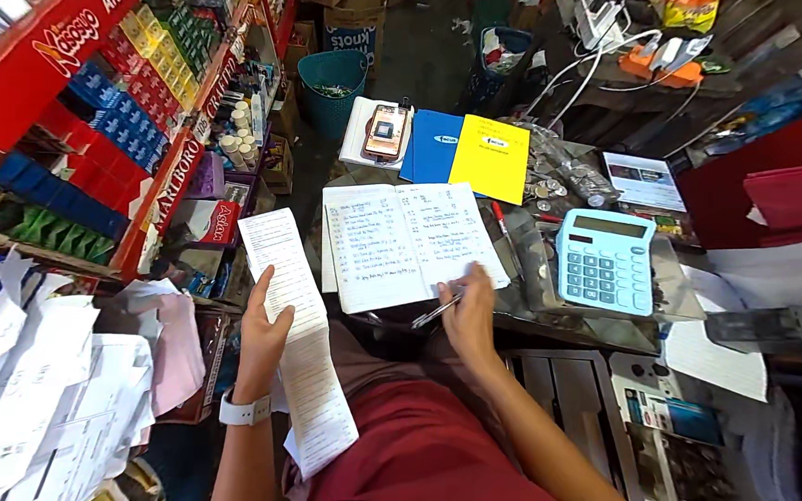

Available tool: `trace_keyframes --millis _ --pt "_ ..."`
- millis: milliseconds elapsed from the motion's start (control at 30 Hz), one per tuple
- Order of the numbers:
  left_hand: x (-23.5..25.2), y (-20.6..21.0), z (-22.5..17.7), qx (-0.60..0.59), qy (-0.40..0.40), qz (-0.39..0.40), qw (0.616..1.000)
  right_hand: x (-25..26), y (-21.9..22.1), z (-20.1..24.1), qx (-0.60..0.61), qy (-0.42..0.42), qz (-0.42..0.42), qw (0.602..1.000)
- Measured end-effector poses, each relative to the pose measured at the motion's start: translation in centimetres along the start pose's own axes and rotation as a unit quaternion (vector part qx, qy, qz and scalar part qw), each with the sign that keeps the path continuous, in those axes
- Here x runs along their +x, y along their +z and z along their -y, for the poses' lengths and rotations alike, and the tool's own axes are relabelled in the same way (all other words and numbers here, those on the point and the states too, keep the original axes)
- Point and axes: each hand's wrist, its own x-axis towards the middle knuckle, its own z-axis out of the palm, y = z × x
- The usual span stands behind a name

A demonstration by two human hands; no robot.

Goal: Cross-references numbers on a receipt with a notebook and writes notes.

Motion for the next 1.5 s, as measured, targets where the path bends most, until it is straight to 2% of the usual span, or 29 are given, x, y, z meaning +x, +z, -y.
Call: trace_keyframes --millis 100,267,433,600,700,800,900,967,1033,1100,1167,1233,1333,1500 --pt "0.2 -0.1 0.1 0.002 0.002 -0.004 1.0 -0.1 -0.9 -1.9 -0.082 0.059 -0.006 0.995" --pt "0.2 -0.1 0.3 -0.005 0.008 -0.001 1.0 -0.4 -1.0 -1.8 -0.092 0.061 0.003 0.994" --pt "0.2 0.1 0.3 -0.002 -0.006 0.001 1.0 -0.2 -1.1 -2.0 -0.077 0.06 0.01 0.995" --pt "0.3 0.3 0.2 -0.02 -0.005 0.005 1.0 0.7 -1.1 -1.4 -0.005 0.035 0.005 0.999" --pt "0.2 0.4 0.0 -0.022 -0.008 0.006 1.0 1.0 -0.8 0.2 0.022 -0.005 -0.018 1.0" --pt "0.2 0.5 -0.1 -0.025 -0.009 0.007 1.0 0.7 -0.1 2.2 0.046 -0.103 -0.024 0.993" --pt "0.2 0.5 -0.1 -0.024 -0.012 0.007 1.0 0.3 1.0 3.9 0.096 -0.218 0.017 0.971" --pt "0.2 0.6 0.0 -0.028 -0.01 0.006 1.0 -0.3 1.7 4.3 0.12 -0.253 0.054 0.959" --pt "0.3 0.5 0.1 -0.024 -0.004 0.005 1.0 -0.7 2.0 3.8 0.136 -0.225 0.045 0.964" --pt "0.2 0.4 0.0 -0.011 -0.006 -0.002 1.0 -0.6 1.6 2.3 0.117 -0.136 -0.006 0.984" --pt "0.1 0.2 0.0 0.003 -0.008 -0.006 1.0 -0.1 0.6 0.1 0.027 -0.033 -0.029 0.999" --pt "0.2 0.0 -0.1 0.007 -0.008 -0.008 1.0 0.1 -0.2 -1.6 -0.054 0.031 -0.027 0.998" --pt "0.2 0.1 0.0 0.005 -0.011 -0.01 1.0 0.2 -0.7 -1.9 -0.097 0.058 -0.014 0.994" --pt "0.2 0.3 -0.1 -0.006 -0.013 -0.007 1.0 0.2 -0.6 -1.6 -0.101 0.066 0.0 0.993"
